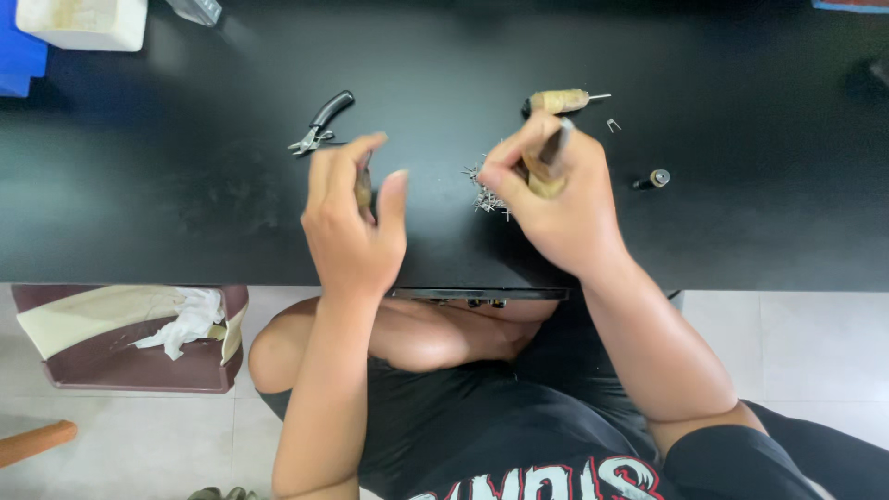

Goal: The person repeatedly picks up small metal pins from a pile on a black table, bends each one using pliers, and places the bent pieces back on the table. The task is performed one at a time in a repetitive loop.

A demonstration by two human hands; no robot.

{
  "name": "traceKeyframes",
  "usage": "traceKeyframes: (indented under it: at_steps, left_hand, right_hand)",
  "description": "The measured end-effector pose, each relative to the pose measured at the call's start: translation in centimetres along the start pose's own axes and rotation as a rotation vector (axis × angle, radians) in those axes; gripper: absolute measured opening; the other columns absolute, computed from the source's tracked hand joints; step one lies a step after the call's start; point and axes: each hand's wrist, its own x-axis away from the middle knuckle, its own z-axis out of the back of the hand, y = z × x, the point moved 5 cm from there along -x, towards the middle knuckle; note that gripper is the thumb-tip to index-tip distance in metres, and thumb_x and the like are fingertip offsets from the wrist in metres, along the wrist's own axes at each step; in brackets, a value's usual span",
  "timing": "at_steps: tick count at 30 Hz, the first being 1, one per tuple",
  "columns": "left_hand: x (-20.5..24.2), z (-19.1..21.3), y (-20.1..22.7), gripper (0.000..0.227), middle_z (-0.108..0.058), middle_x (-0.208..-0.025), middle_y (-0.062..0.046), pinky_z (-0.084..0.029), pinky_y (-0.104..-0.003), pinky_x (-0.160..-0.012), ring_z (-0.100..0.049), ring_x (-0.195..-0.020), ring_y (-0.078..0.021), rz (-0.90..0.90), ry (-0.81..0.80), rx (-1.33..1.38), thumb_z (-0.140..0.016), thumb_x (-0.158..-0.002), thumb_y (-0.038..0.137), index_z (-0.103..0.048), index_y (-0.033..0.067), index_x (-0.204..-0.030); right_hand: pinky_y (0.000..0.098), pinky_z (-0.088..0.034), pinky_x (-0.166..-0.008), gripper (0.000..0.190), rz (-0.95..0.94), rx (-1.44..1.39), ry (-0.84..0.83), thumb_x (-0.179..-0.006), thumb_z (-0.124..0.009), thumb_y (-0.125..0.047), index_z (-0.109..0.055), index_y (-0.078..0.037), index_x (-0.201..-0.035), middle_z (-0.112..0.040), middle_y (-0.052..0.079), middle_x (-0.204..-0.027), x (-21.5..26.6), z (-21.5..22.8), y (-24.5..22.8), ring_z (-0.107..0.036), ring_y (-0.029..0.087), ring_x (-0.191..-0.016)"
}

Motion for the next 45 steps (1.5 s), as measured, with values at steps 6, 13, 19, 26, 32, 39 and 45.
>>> traceKeyframes:
  at_steps: [6, 13, 19, 26, 32, 39, 45]
  left_hand:
    - [2.6, 2.6, 6.4, 0.025, -0.062, -0.08, -0.004, -0.053, -0.034, -0.072, -0.06, -0.069, -0.0229, 0.106, -0.249, 0.339, -0.054, -0.099, 0.012, -0.077, 0.0078, -0.106]
    - [5.9, 4.1, 9.5, 0.032, -0.069, -0.085, -0.007, -0.047, -0.025, -0.063, -0.057, -0.065, -0.0137, 0.114, -0.436, 0.295, -0.052, -0.103, 0.015, -0.069, 0.0002, -0.127]
    - [7.9, 3.8, 9.7, 0.032, -0.063, -0.089, -0.006, -0.053, -0.027, -0.073, -0.061, -0.076, -0.0161, 0.067, -0.503, 0.295, -0.055, -0.104, 0.009, -0.063, -0.0005, -0.133]
    - [8.2, 3.7, 10.6, 0.034, -0.079, -0.114, -0.008, -0.063, -0.025, -0.091, -0.08, -0.1, -0.0153, 0.071, -0.478, 0.273, -0.073, -0.095, 0.012, -0.066, 0.0043, -0.127]
    - [7.6, 3.3, 10.9, 0.026, -0.079, -0.111, -0.012, -0.064, -0.025, -0.084, -0.081, -0.093, -0.0169, 0.129, -0.443, 0.386, -0.075, -0.093, 0.009, -0.072, 0.0023, -0.117]
    - [7.5, 2.9, 7.3, 0.015, -0.082, -0.094, -0.006, -0.048, -0.015, -0.06, -0.061, -0.071, 0.0001, 0.477, -0.364, 0.412, -0.074, -0.093, 0.011, -0.08, 0.0036, -0.104]
    - [7.9, 1.7, 5.0, 0.032, -0.081, -0.098, -0.013, -0.063, -0.021, -0.087, -0.077, -0.096, -0.0138, 0.635, -0.493, 0.635, -0.079, -0.084, 0.017, -0.076, 0.0035, -0.113]
  right_hand:
    - [0.0241, -0.06, -0.048, 0.014, -0.338, -0.371, 0.054, -0.093, -0.071, -0.007, -0.07, 0.004, -0.101, -0.072, 0.019, -0.083, 6.3, -0.6, -1.3, -0.067, 0.015, -0.065]
    - [0.0338, -0.056, -0.09, 0.011, -0.139, -0.502, 0.025, -0.097, -0.069, -0.011, -0.061, -0.005, -0.099, -0.064, 0.011, -0.089, 10.2, -1.6, -3.0, -0.066, 0.023, -0.092]
    - [0.0344, -0.056, -0.095, 0.013, -0.174, -0.456, 0.005, -0.097, -0.07, -0.017, -0.064, -0.006, -0.099, -0.066, 0.01, -0.094, 12.3, -2.0, -2.4, -0.065, 0.021, -0.093]
    - [0.0358, -0.056, -0.091, 0.014, -0.161, -0.542, 0.034, -0.096, -0.071, -0.015, -0.057, -0.011, -0.095, -0.061, 0.004, -0.09, 13.2, -1.8, -2.3, -0.064, 0.021, -0.091]
    - [0.0302, -0.059, -0.087, 0.026, -0.253, -0.496, 0.023, -0.094, -0.073, -0.013, -0.055, -0.005, -0.111, -0.067, 0.012, -0.1, 13.5, -1.1, -2.2, -0.068, 0.02, -0.095]
    - [0.0323, -0.05, -0.075, 0.039, -0.344, -0.601, -0.349, -0.103, -0.056, -0.038, -0.055, -0.006, -0.081, -0.057, 0.01, -0.077, 14.5, -2.1, -2.8, -0.059, 0.021, -0.075]
    - [0.0276, -0.052, -0.077, 0.05, -0.568, -0.153, -0.57, -0.078, -0.084, -0.021, -0.054, -0.013, -0.118, -0.058, 0.0, -0.091, 17.3, -1.6, -0.2, -0.057, 0.012, -0.078]
